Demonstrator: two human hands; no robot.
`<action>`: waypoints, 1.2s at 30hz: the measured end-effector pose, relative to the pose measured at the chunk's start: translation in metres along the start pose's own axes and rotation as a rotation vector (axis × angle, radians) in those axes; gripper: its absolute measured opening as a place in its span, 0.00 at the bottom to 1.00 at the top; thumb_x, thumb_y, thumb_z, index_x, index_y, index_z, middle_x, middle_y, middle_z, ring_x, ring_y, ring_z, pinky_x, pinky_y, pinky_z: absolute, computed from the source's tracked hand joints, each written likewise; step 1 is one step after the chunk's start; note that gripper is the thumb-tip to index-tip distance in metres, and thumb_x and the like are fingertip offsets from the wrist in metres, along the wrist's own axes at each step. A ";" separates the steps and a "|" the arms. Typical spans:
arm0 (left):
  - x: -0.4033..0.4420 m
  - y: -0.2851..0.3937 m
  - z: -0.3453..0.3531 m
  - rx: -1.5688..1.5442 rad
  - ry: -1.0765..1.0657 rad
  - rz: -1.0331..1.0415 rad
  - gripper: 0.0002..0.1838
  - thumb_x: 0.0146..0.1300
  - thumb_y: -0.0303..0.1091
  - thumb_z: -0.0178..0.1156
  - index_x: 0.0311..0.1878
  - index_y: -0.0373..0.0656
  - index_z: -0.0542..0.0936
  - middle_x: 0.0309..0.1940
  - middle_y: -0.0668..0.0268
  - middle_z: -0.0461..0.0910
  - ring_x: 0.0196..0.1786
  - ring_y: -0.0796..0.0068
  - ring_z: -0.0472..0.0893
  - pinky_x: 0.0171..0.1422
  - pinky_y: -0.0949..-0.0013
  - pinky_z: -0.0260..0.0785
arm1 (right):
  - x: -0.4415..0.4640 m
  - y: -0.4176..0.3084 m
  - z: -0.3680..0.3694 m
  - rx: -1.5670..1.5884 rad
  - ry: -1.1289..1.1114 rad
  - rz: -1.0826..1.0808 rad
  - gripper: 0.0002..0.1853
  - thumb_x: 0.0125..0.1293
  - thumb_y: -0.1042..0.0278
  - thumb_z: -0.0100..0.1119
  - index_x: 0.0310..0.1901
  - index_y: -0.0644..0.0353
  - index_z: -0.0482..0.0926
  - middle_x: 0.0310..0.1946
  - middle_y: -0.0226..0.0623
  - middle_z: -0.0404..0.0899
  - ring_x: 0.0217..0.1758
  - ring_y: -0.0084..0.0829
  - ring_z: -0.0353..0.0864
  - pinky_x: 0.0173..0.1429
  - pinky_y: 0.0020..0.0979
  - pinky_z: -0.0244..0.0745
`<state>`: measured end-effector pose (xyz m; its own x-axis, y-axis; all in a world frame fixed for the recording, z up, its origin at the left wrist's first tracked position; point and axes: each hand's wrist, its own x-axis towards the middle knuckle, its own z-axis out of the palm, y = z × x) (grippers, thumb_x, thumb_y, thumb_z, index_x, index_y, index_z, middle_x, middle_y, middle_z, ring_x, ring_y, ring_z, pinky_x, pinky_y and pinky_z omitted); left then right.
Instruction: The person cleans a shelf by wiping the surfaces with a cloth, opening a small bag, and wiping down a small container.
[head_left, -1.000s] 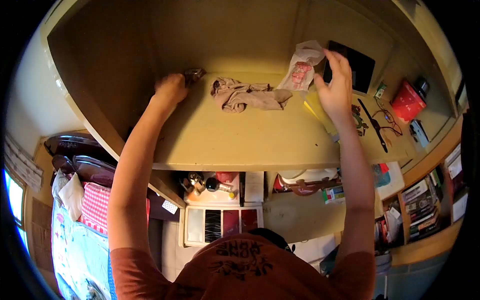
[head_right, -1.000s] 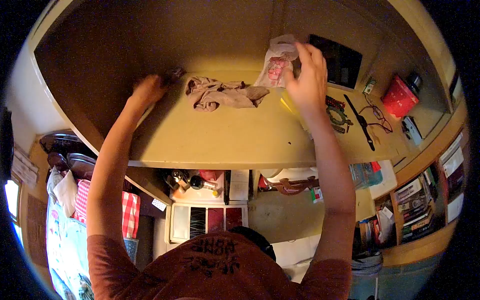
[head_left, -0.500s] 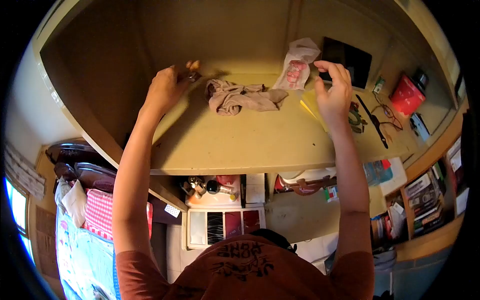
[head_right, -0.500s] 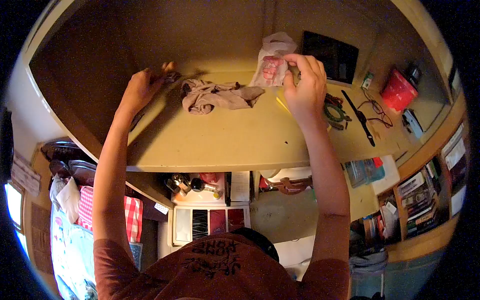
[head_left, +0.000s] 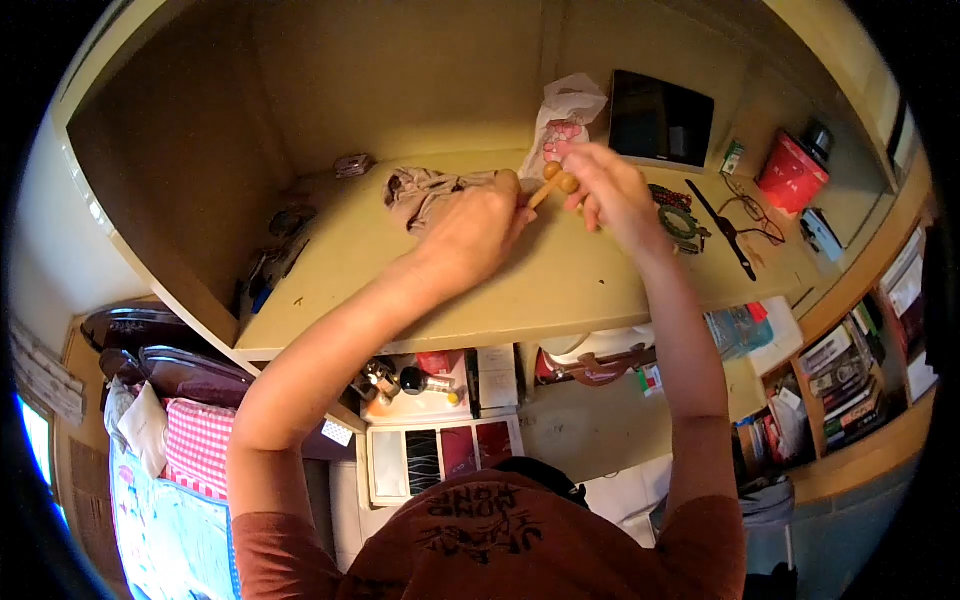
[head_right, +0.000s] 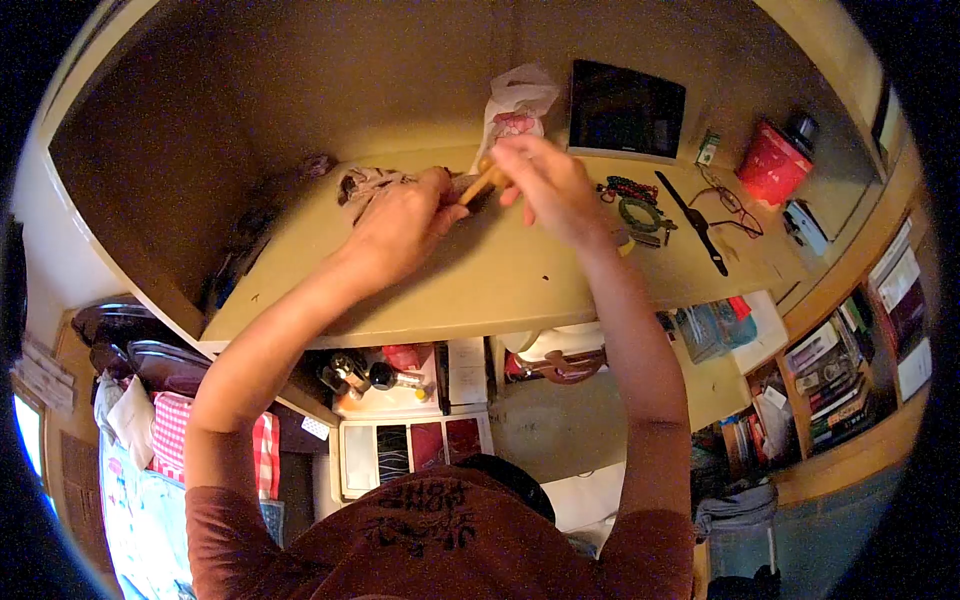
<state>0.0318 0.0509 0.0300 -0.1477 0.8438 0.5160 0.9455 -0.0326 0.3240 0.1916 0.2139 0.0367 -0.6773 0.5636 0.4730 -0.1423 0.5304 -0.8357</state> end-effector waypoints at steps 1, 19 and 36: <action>0.000 0.005 0.003 -0.001 0.000 0.003 0.16 0.74 0.40 0.62 0.48 0.34 0.77 0.34 0.44 0.85 0.41 0.40 0.85 0.46 0.46 0.75 | -0.003 0.000 0.005 -0.095 -0.055 0.038 0.17 0.77 0.52 0.59 0.54 0.56 0.83 0.29 0.32 0.82 0.24 0.17 0.76 0.29 0.24 0.69; -0.049 0.015 0.006 0.063 -0.263 0.100 0.14 0.76 0.38 0.53 0.49 0.33 0.73 0.31 0.42 0.84 0.36 0.37 0.85 0.41 0.41 0.77 | 0.010 0.017 -0.014 -0.668 -0.249 -0.154 0.20 0.79 0.57 0.47 0.36 0.65 0.78 0.28 0.42 0.76 0.33 0.33 0.77 0.44 0.36 0.73; -0.074 -0.036 -0.010 0.120 -0.144 -0.023 0.12 0.72 0.37 0.57 0.50 0.39 0.79 0.33 0.45 0.86 0.39 0.39 0.86 0.44 0.41 0.76 | 0.008 0.009 0.008 -1.049 -0.335 -0.213 0.11 0.70 0.63 0.62 0.41 0.65 0.81 0.42 0.50 0.84 0.49 0.52 0.83 0.52 0.48 0.77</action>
<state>0.0059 -0.0159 -0.0114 -0.1350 0.9116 0.3882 0.9714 0.0445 0.2332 0.1789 0.2179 0.0311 -0.8943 0.2826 0.3470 0.2930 0.9558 -0.0232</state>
